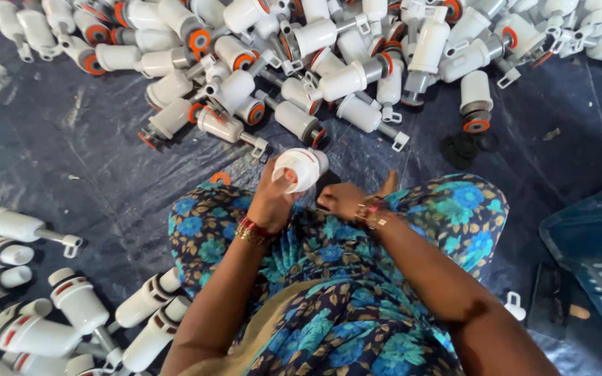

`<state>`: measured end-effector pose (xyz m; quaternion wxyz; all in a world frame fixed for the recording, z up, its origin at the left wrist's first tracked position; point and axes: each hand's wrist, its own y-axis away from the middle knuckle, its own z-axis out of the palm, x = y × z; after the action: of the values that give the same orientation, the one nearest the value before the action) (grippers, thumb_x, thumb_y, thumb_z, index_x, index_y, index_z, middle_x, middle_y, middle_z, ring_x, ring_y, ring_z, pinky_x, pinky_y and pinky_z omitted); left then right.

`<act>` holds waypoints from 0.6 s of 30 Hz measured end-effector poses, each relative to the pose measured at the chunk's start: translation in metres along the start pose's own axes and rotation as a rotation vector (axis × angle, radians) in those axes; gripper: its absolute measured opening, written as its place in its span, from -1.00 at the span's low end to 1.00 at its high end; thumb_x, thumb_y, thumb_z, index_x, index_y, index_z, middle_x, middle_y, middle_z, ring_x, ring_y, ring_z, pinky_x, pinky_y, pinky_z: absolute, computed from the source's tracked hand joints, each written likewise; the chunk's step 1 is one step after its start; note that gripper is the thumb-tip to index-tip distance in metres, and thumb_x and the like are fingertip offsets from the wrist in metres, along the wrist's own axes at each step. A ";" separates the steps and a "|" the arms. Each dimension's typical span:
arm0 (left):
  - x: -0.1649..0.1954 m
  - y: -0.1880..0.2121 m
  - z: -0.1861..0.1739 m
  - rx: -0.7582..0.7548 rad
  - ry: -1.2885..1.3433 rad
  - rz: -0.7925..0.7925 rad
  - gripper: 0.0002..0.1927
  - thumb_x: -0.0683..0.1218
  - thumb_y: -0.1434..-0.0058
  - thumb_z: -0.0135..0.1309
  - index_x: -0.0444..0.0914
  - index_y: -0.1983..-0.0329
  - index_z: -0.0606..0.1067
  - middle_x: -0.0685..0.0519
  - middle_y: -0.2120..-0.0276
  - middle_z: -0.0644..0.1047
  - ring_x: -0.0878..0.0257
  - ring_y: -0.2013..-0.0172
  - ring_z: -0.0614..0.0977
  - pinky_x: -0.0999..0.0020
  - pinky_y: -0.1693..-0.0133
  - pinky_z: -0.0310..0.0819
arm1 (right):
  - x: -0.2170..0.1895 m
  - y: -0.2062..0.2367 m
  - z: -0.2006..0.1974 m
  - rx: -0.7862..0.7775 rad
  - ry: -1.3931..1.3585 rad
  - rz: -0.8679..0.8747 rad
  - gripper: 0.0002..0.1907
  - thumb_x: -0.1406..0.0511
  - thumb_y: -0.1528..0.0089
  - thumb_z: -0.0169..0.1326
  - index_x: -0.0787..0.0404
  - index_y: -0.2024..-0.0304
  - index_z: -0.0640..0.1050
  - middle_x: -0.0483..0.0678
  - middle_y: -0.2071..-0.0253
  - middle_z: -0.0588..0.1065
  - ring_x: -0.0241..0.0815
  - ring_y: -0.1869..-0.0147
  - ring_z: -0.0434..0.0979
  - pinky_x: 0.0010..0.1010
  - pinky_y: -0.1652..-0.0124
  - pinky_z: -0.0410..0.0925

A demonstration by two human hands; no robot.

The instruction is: The person sits on a tarp and assembles white plastic components with orange rings by hand. They pick up parts from a pile, fit them together, and place the assembled units into a blue crate.

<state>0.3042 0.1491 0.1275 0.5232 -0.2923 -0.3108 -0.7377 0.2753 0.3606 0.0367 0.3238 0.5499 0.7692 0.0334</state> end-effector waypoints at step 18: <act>-0.037 -0.182 -0.049 -0.102 -0.141 0.070 0.16 0.29 0.05 0.44 -0.36 -0.42 0.13 -0.14 -0.28 0.36 0.08 -0.29 0.41 0.17 -0.32 0.29 | 0.017 -0.082 -0.106 0.394 -1.236 -0.142 -0.52 0.32 -0.27 0.14 0.27 -0.22 0.38 -0.12 0.03 0.42 -0.33 0.01 0.56 -0.44 0.07 0.50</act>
<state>0.1363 0.1810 0.0404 0.5098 -0.3805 -0.2984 -0.7115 0.1472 0.3757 0.0788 0.6011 0.4648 0.4674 -0.4519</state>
